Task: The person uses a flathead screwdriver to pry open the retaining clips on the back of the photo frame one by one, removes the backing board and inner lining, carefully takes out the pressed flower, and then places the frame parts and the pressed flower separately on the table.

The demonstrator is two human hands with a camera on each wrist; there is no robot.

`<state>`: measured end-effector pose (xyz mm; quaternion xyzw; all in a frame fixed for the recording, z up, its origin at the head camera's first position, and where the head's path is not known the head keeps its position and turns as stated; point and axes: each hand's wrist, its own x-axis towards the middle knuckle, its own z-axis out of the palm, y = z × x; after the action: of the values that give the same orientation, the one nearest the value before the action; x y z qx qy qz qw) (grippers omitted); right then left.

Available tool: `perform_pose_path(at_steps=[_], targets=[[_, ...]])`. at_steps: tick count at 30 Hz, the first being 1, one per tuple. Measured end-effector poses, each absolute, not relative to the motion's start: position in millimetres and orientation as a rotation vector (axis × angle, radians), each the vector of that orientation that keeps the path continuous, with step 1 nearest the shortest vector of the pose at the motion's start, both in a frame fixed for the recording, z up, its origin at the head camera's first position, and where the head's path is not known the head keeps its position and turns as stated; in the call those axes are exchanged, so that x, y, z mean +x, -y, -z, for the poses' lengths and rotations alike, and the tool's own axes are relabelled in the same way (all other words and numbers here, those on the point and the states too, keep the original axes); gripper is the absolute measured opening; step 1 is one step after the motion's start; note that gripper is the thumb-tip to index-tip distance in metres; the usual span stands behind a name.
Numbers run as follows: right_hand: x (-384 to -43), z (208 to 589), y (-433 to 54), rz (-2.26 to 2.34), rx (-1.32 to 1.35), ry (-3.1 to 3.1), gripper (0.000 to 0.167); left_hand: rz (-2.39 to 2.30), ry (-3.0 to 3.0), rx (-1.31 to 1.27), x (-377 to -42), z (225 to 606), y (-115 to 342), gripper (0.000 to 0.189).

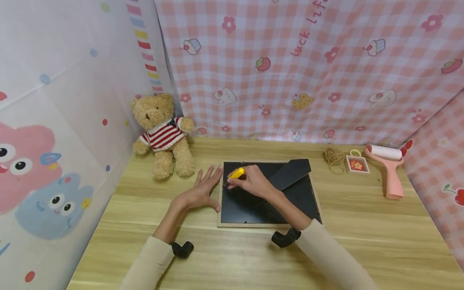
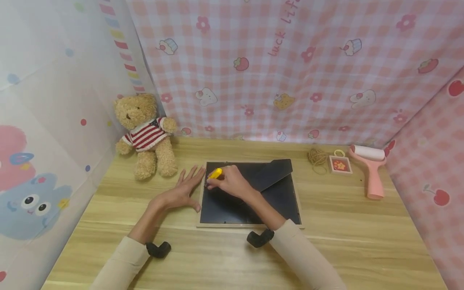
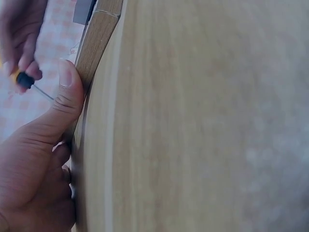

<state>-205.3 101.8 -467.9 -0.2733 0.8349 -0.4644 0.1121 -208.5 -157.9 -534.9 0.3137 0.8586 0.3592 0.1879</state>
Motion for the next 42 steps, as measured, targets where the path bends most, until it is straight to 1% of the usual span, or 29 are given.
perform_pose_path(at_steps=[2, 6, 11, 15, 28, 34, 36, 42], targets=[[-204.8, 475.9, -108.9, 1.466, -0.71, -2.394, 0.028, -1.017, -2.417, 0.885, -208.1, 534.6, 159.2, 0.144], [-204.3, 489.4, -118.5, 1.626, -0.568, -2.282, 0.029, -1.029, -2.42, 0.899, -206.6, 534.4, 161.0, 0.145], [-204.4, 503.3, -121.5, 1.704, -0.52, -2.198, 0.032, -1.019, -2.421, 0.878, -203.5, 536.8, 162.3, 0.145], [-204.4, 502.0, -116.8, 1.676, -0.572, -2.256, 0.031, -0.996, -2.447, 0.871, -202.4, 537.8, 162.6, 0.143], [-207.3, 471.5, -87.6, 1.381, -0.847, -2.431, 0.022, -0.991, -2.459, 0.857, -203.4, 537.4, 162.8, 0.142], [-211.0, 464.2, -75.4, 1.197, -1.061, -2.501, 0.019, -1.017, -2.434, 0.846, -204.1, 542.6, 165.5, 0.142], [-212.0, 462.5, -75.5, 1.171, -1.084, -2.511, 0.019, -1.022, -2.432, 0.852, -204.3, 543.3, 165.7, 0.142], [-211.2, 460.6, -89.5, 1.154, -1.035, -2.53, 0.02, -1.021, -2.451, 0.896, -202.2, 545.1, 161.9, 0.141]])
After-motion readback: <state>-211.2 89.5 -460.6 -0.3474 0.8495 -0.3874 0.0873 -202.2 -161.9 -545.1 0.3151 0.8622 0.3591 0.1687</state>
